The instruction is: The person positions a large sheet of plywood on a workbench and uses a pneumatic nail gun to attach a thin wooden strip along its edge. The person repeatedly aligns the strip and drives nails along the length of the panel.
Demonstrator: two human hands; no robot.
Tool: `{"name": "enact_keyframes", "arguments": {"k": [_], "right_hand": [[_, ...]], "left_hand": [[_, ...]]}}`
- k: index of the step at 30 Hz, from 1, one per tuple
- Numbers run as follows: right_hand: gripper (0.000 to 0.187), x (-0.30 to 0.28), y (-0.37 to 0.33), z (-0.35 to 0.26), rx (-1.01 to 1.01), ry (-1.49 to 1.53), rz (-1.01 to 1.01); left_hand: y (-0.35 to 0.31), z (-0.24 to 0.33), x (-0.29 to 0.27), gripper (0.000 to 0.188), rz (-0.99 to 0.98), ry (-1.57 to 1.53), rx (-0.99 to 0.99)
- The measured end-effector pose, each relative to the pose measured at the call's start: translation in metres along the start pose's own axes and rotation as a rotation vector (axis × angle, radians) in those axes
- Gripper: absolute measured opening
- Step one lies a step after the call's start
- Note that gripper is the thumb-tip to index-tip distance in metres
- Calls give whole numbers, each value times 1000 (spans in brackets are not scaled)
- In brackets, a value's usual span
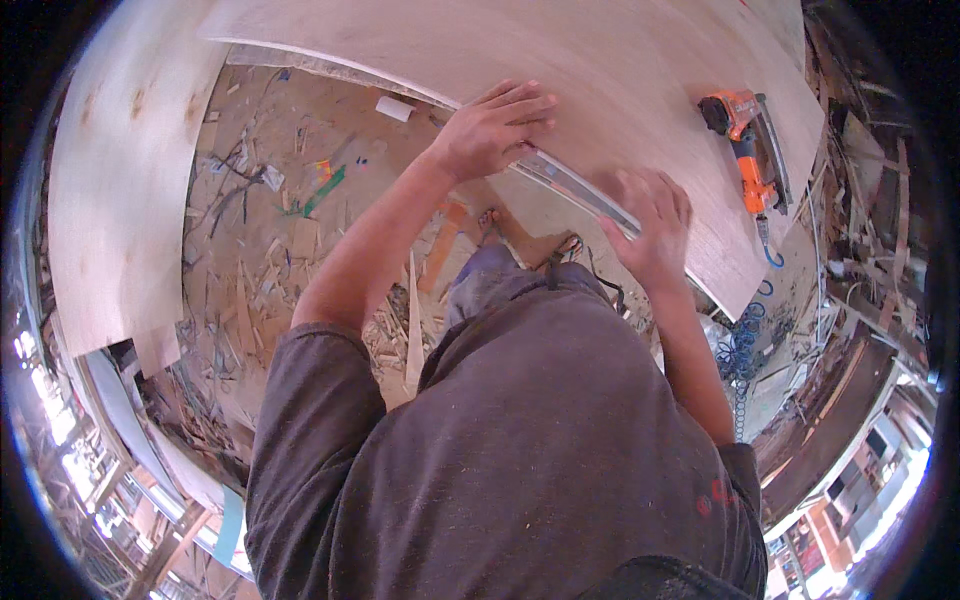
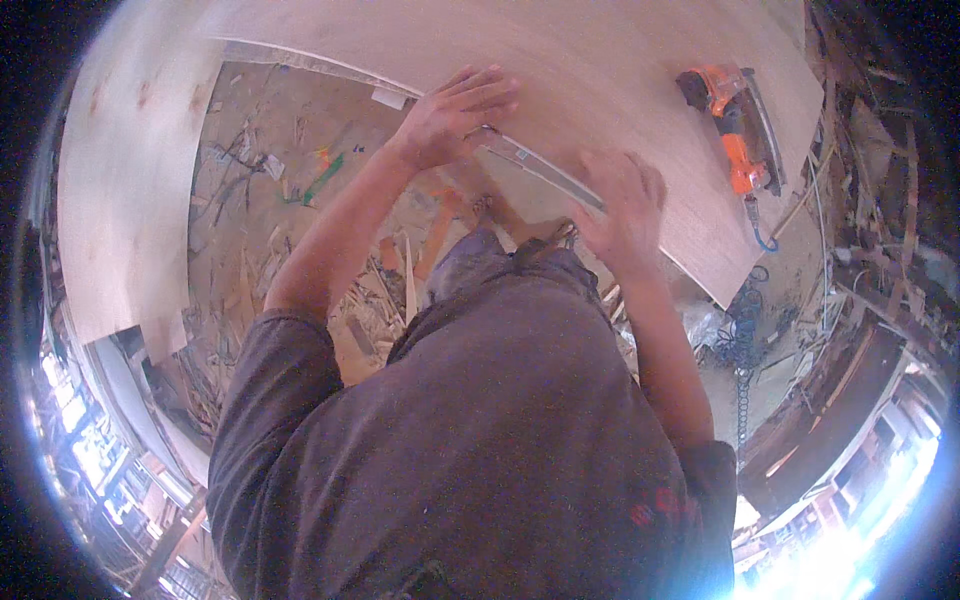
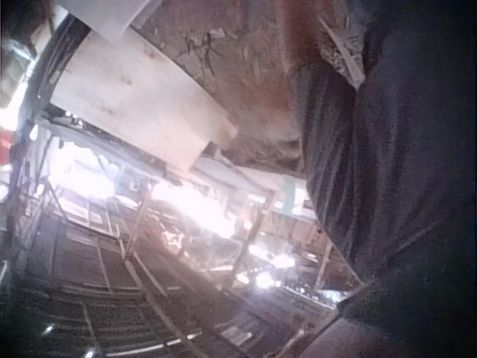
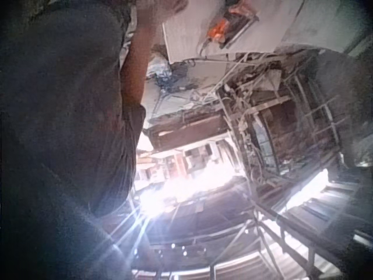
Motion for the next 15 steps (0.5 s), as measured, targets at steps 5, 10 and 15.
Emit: {"name": "enact_keyframes", "arguments": {"k": [5,10,15], "right_hand": [[53,36,25,-9,6,-78,25],[44,42,21,-18,-27,-141,121],[40,44,20,-20,-11,-190,121]], "left_hand": [[2,-2,-6,41,71,-29,114],[-3,-1,-1,36,119,28,129],[-4,2,-6,35,102,-22,111]]}}
Point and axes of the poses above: each hand's wrist, its own y-axis towards the middle knuckle, its own x-axis out of the palm, z = x × y, the point moved 9 cm from there along y, towards the middle knuckle, and after that the axes turned 1 degree about x, right-handed, at the moved point
